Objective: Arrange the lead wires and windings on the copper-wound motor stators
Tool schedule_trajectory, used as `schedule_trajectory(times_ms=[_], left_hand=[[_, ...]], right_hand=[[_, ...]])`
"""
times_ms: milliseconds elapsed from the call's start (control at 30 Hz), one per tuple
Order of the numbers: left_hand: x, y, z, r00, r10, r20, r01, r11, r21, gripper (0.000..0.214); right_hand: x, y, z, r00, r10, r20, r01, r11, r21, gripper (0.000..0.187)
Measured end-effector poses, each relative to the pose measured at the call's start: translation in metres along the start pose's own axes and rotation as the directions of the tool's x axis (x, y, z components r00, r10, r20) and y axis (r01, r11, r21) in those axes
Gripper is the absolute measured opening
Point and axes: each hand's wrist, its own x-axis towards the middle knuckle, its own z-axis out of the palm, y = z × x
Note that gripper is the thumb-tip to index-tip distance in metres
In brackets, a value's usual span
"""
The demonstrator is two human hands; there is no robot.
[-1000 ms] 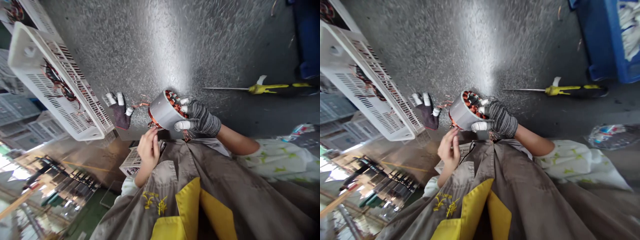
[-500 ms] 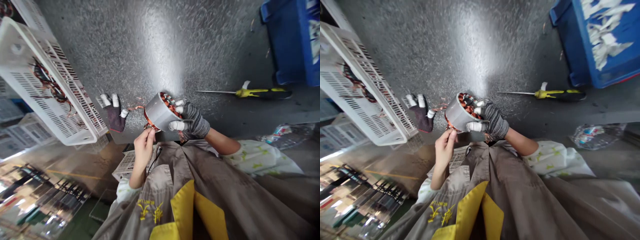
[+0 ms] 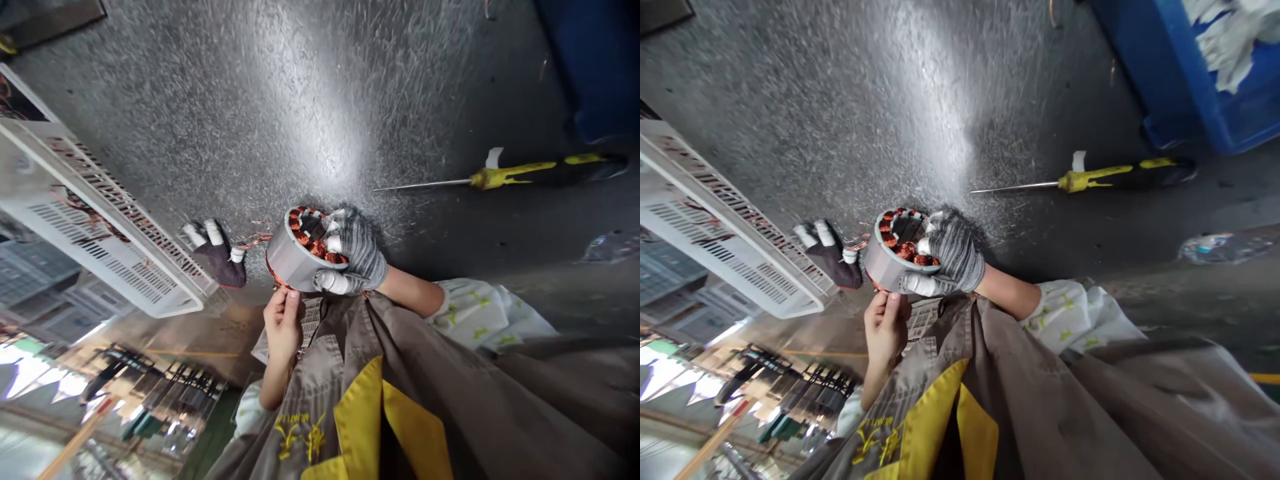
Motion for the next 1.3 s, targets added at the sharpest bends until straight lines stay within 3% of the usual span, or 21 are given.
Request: schedule_trajectory(times_ms=[100,300,400,500,567,667,733,767,800,933,1000,1100,1167,1300], left_hand=[[0.001,-0.004,0.009,0.997,0.025,-0.074,-0.026,1.0,-0.016,0.055],[0.009,-0.004,0.037,0.973,0.089,-0.212,-0.11,0.99,-0.09,0.06],[0.005,-0.005,0.032,0.977,0.078,-0.196,-0.084,0.996,-0.022,0.055],[-0.006,-0.003,0.013,0.981,0.134,-0.142,-0.11,0.98,0.166,0.046],[-0.012,0.001,-0.003,0.958,0.267,-0.108,-0.21,0.904,0.373,0.039],[-0.013,0.009,-0.022,0.854,0.519,0.032,-0.417,0.646,0.64,0.028],[-0.011,0.013,-0.029,0.777,0.616,0.129,-0.51,0.496,0.703,0.026],[-0.011,0.014,-0.029,0.761,0.633,0.143,-0.527,0.473,0.706,0.026],[-0.012,0.013,-0.028,0.765,0.631,0.128,-0.522,0.493,0.696,0.027],[-0.016,0.0,-0.005,0.895,0.444,-0.04,-0.366,0.785,0.5,0.036],[-0.012,-0.01,0.011,0.925,0.372,-0.072,-0.319,0.867,0.384,0.039],[0.003,-0.025,0.03,0.901,0.413,-0.13,-0.354,0.876,0.327,0.041],[0.008,-0.029,0.032,0.884,0.443,-0.15,-0.373,0.861,0.345,0.043],[-0.008,-0.018,0.007,0.898,0.438,0.034,-0.412,0.815,0.407,0.027]], right_hand=[[0.004,-0.002,-0.001,0.987,-0.097,-0.128,0.091,0.995,-0.052,0.054],[0.003,-0.002,0.0,0.979,-0.131,-0.153,0.113,0.986,-0.123,0.054],[0.003,-0.002,0.001,0.976,-0.137,-0.167,0.115,0.984,-0.133,0.055],[0.004,-0.004,-0.002,0.984,-0.119,-0.13,0.1,0.985,-0.142,0.056],[0.003,-0.005,-0.005,0.983,-0.118,-0.142,0.1,0.987,-0.125,0.051],[-0.002,-0.006,-0.005,0.979,-0.105,-0.177,0.094,0.993,-0.065,0.043],[-0.005,-0.006,-0.002,0.977,-0.073,-0.203,0.061,0.996,-0.062,0.037],[-0.007,-0.006,0.0,0.973,-0.056,-0.222,0.041,0.996,-0.074,0.034],[-0.007,-0.007,0.001,0.968,-0.049,-0.245,0.029,0.996,-0.084,0.032],[-0.006,-0.009,0.006,0.953,-0.05,-0.299,0.031,0.997,-0.07,0.026],[-0.005,-0.009,0.006,0.949,-0.058,-0.309,0.045,0.998,-0.05,0.024],[-0.006,-0.007,0.005,0.95,-0.059,-0.307,0.047,0.998,-0.044,0.024],[-0.007,-0.004,0.003,0.966,-0.011,-0.259,0.003,1.0,-0.03,0.027],[-0.008,-0.002,-0.002,0.985,0.024,-0.171,-0.021,1.0,0.02,0.038]])
